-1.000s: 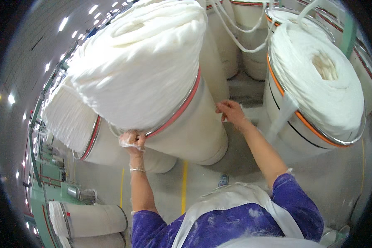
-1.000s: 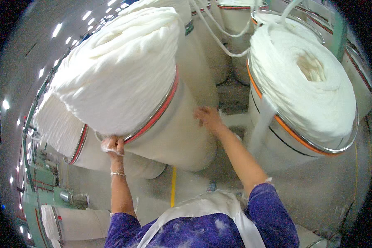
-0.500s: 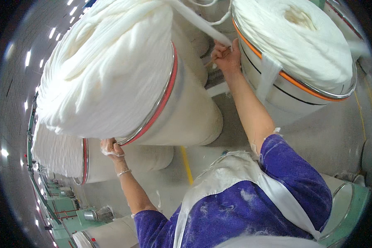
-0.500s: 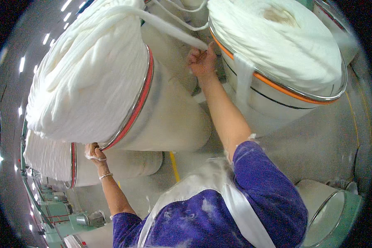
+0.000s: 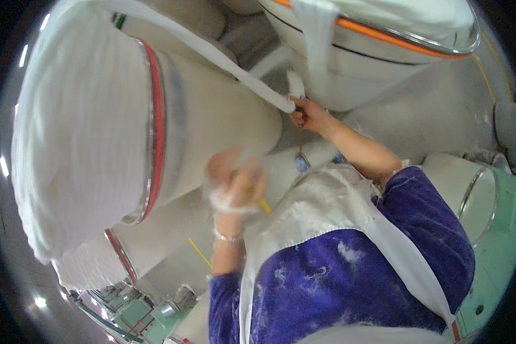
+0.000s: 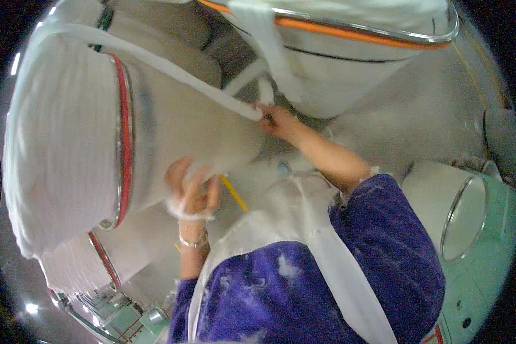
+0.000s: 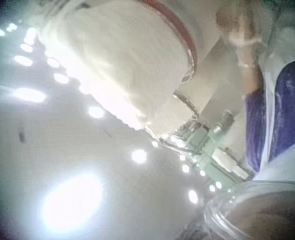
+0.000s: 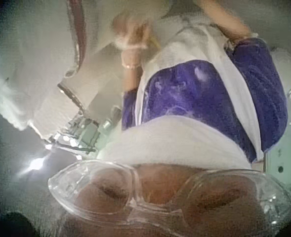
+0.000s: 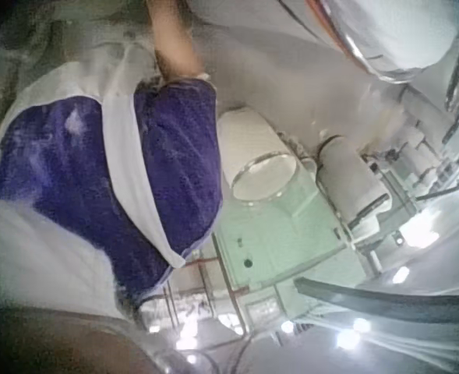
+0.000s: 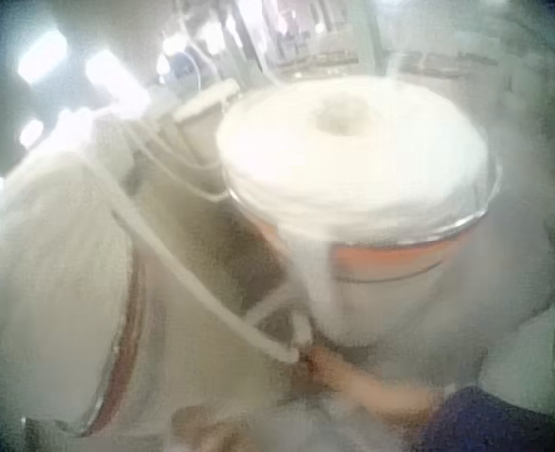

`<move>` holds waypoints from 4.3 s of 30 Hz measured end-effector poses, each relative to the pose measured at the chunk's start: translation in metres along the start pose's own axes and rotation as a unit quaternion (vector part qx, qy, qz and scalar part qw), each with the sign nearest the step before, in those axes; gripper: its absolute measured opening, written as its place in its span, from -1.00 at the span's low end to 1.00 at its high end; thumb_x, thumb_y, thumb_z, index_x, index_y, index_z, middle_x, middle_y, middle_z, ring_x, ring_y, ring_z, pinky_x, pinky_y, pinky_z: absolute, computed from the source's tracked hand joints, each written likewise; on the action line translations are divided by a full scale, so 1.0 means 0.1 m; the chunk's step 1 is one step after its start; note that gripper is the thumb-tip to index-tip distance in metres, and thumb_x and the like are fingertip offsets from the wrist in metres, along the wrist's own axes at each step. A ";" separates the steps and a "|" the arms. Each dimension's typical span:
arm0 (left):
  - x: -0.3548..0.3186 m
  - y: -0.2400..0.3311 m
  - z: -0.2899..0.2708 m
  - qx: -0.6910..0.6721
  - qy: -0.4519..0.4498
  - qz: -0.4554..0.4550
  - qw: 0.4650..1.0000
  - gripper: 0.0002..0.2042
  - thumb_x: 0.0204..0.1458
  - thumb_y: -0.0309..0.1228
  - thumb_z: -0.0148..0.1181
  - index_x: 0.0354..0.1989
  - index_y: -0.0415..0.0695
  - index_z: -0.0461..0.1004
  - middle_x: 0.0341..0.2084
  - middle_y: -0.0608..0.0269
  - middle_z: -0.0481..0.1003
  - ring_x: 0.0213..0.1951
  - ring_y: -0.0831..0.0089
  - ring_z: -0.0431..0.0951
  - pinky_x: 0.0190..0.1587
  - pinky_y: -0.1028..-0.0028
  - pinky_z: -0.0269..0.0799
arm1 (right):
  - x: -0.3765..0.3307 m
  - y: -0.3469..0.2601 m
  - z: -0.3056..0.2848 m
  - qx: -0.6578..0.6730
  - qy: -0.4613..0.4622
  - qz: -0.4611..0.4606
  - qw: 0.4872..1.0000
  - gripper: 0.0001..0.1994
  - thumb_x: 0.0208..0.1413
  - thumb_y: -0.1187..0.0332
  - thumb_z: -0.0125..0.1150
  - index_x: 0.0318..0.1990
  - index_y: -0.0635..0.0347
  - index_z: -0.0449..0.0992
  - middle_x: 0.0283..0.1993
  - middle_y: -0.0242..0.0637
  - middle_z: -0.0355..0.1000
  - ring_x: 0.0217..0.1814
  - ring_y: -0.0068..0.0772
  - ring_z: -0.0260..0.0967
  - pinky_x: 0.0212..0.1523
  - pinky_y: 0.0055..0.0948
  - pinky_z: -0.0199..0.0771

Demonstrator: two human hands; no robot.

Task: The person removes metal lids from large white cylindrical containers and pulls out white fibrous textile material. They walk between rows of containers, open several, and repeatedly pull and arrange the white material inside each container.

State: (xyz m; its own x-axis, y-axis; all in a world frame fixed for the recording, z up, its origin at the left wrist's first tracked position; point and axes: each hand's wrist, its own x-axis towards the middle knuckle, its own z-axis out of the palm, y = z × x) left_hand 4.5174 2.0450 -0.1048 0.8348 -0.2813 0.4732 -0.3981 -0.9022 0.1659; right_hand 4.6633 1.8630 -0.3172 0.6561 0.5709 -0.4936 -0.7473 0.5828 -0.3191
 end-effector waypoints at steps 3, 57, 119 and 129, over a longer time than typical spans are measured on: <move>0.52 0.37 0.34 -0.218 -0.056 0.083 0.971 -0.72 -0.23 -0.40 0.34 -0.26 -0.08 0.54 -0.08 0.06 0.44 -0.11 0.09 0.46 -0.05 0.23 0.37 | -0.40 0.19 -0.57 -0.097 0.003 0.000 0.995 -0.79 0.19 0.22 0.07 -0.14 0.11 0.50 -0.55 -0.48 0.23 -0.63 -0.63 0.06 -0.67 -0.57 0.02; -1.32 0.49 1.87 -0.692 -0.418 -0.390 0.441 -0.65 0.11 -0.21 0.12 0.00 -0.13 0.45 -0.17 0.29 0.49 -0.08 0.43 0.45 -0.04 0.40 0.36 | -2.30 1.94 -0.48 -0.117 0.312 -0.125 0.934 -0.73 -0.03 0.21 0.33 -0.30 0.18 0.45 -0.56 -0.44 0.32 -0.66 -0.69 0.17 -0.75 -0.70 0.00; 0.19 0.55 0.59 -0.828 -0.235 -0.164 0.483 -0.60 0.12 -0.30 0.08 0.05 -0.30 0.29 -0.15 -0.08 0.48 -0.18 0.24 0.55 -0.06 0.27 0.49 | -3.83 0.79 1.08 -0.598 0.226 -0.236 0.732 -0.62 0.16 0.10 0.02 -0.12 0.27 0.46 -0.17 -0.25 0.42 -0.29 -0.36 0.34 -0.27 -0.45 0.30; 0.04 0.74 0.49 -0.747 -0.357 -0.081 0.555 -0.71 0.13 -0.37 0.02 -0.05 -0.28 0.43 -0.29 0.09 0.54 -0.26 0.39 0.56 -0.20 0.43 0.50 | -3.53 0.18 1.17 -0.322 -0.043 -0.443 0.836 -0.64 0.32 0.14 -0.24 -0.24 0.24 0.41 -0.40 -0.26 0.45 -0.53 -0.61 0.23 -0.47 -0.59 0.20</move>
State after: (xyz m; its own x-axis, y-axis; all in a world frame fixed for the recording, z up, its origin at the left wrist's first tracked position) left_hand 4.5102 1.9607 -0.1330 0.6317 -0.7747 -0.0279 0.2782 0.1930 0.9409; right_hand 4.4306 1.7394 -0.0533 0.9666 0.1358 0.2172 0.1509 0.3833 -0.9112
